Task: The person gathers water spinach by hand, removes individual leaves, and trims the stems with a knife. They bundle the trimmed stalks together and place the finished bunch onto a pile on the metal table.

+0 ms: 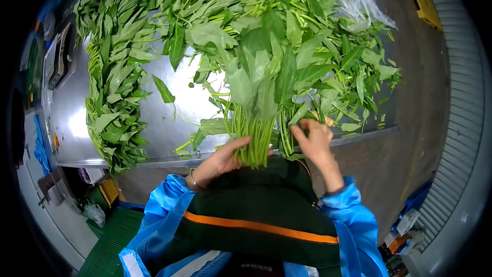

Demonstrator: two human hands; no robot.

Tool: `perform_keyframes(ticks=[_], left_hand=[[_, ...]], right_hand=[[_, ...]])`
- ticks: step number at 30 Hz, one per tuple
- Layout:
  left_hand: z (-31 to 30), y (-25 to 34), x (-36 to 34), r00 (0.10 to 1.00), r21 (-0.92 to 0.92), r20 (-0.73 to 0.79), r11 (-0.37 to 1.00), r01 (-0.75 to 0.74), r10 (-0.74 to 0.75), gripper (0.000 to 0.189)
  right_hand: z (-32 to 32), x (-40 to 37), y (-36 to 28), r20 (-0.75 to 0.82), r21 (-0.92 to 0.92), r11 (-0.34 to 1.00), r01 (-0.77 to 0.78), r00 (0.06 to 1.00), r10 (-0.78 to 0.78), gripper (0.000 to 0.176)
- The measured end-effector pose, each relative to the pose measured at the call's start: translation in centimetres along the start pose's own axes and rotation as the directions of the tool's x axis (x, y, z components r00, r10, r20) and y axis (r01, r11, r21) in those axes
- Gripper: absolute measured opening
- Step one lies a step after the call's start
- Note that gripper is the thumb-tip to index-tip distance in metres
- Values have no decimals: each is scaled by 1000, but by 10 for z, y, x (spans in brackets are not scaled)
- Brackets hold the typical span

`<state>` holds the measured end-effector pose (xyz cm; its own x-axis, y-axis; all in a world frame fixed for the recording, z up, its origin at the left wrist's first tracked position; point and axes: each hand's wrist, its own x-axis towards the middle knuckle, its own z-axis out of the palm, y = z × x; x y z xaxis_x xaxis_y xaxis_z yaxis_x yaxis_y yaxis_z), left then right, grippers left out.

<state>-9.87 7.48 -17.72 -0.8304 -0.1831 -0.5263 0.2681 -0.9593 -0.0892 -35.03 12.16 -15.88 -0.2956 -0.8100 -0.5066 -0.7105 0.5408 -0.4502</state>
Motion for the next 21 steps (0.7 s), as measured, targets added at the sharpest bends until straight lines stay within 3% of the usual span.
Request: perform_keyframes(ticks=[2,3,4,6,7,8,9,10,12,14,16,17,18,19,21], left_hand=[[3,1,4,997,209,-76,978,4,12,49],[5,-1,5,994,309,-109,951,14,21,49],[22,1,-3,995,348,-78,937,-25,56,49],[62,10,-27,991,417,2,901,-121,132,49],[67,11,-38,983,374,22,911,-175,180,46],[30,9,-21,982,120,-39,976,-181,187,40],[10,11,-2,975,110,-134,980,-165,179,39],[8,15,11,960,101,-225,984,-150,169,38],[12,18,18,967,137,-210,984,-116,143,38],[20,17,17,981,86,-161,992,-91,104,39],[21,10,19,965,94,-185,981,-172,187,35],[18,7,21,954,101,-216,977,-189,207,34],[18,6,22,941,110,-245,971,-211,232,32],[20,5,23,915,96,-320,969,-228,247,29],[15,6,26,932,83,-251,965,-250,263,27]], right_hand=[[18,-13,-21,-149,-255,965,63,983,-104,40],[26,-10,-21,-128,-298,951,77,985,-120,37],[30,-9,-21,-106,-245,965,95,987,-124,33],[19,-17,-20,-225,-102,967,234,941,-252,24],[14,-19,-21,-165,354,931,93,986,-36,20],[9,-17,-26,-23,733,676,-72,991,130,15],[3,-7,-40,102,807,558,-192,977,189,11],[1,-3,-48,126,836,509,-204,975,183,11],[-1,1,-57,189,874,418,-247,966,177,12],[6,-2,-62,145,856,490,-163,987,76,13],[18,-3,-69,100,848,521,-94,995,17,13],[29,-7,-65,50,767,640,-47,999,14,12],[34,-13,-69,-88,640,759,117,993,-79,10],[35,-17,-73,-148,569,798,200,979,-141,10],[25,-28,-84,-192,491,816,306,951,-241,10]])
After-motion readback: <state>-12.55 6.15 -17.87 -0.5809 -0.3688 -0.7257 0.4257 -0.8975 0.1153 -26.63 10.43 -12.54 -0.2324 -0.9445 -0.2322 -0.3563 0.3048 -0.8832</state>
